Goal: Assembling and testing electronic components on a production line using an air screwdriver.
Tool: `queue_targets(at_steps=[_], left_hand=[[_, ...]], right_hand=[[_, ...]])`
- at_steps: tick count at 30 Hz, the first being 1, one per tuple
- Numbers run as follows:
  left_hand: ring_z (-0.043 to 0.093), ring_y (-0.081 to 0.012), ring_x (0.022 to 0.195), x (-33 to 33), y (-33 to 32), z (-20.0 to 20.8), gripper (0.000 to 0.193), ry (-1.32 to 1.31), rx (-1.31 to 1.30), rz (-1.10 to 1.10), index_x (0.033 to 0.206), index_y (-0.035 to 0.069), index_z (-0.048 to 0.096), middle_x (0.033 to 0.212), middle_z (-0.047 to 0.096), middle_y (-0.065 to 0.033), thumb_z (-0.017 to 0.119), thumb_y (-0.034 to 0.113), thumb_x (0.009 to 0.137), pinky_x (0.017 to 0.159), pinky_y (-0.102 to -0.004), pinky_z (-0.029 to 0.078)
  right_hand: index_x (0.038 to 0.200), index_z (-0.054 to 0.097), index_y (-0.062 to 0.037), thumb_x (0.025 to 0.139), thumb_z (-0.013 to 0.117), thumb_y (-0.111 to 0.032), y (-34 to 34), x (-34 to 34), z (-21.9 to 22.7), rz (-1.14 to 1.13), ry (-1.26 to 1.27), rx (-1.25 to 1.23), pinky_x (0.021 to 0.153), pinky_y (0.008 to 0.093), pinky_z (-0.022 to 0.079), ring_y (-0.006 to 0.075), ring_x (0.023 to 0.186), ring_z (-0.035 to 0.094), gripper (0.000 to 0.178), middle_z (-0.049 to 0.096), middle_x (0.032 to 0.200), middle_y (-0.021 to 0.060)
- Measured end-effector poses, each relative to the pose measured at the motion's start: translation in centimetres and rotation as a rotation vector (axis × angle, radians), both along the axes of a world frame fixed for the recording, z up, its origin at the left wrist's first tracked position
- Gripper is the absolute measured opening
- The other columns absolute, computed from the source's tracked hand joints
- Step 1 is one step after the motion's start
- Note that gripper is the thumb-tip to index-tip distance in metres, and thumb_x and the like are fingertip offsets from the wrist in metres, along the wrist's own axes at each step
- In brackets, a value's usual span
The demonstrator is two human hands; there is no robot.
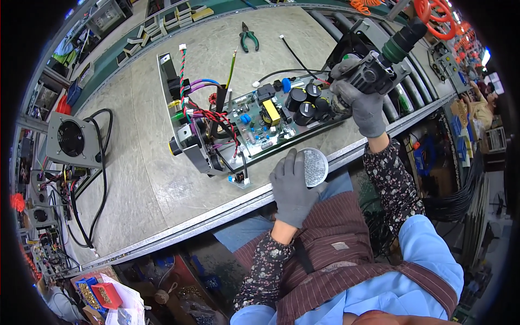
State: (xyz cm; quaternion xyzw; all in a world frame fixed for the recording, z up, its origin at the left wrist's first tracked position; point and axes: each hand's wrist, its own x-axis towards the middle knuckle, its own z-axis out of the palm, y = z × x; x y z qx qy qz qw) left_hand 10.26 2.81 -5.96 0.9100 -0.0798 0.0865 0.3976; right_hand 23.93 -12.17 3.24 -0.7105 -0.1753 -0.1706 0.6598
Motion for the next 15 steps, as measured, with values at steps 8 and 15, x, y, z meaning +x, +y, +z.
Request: queue_targets(at_steps=[8,15], left_hand=[[0.042,-0.0313,0.111,0.1,0.6,-0.7,0.084,-0.018,-0.003,-0.040,0.121,0.005,0.043,0.125,0.045,-0.0132,0.079,0.032,0.051,0.093,-0.0442,0.032],[0.042,-0.0297,0.112,0.1,0.9,-0.4,0.084,-0.023,-0.028,-0.057,0.122,0.006,0.041,0.125,0.043,-0.0121,0.079,0.026,0.051,0.091,-0.0429,0.033]], right_hand=[[0.108,0.049,0.0005,0.072,0.055,0.003,-0.5,-1.9,1.0,0.008,0.027,-0.005,0.069,0.0268,0.049,0.0155,0.075,0.059,0.036,0.057,0.099,0.0131],[0.097,0.047,-0.0018,0.069,0.058,0.006,1.6,-8.4,1.7,0.111,0.134,-0.018,0.066,0.0272,0.047,0.0155,0.074,0.055,0.031,0.054,0.091,0.0109]])
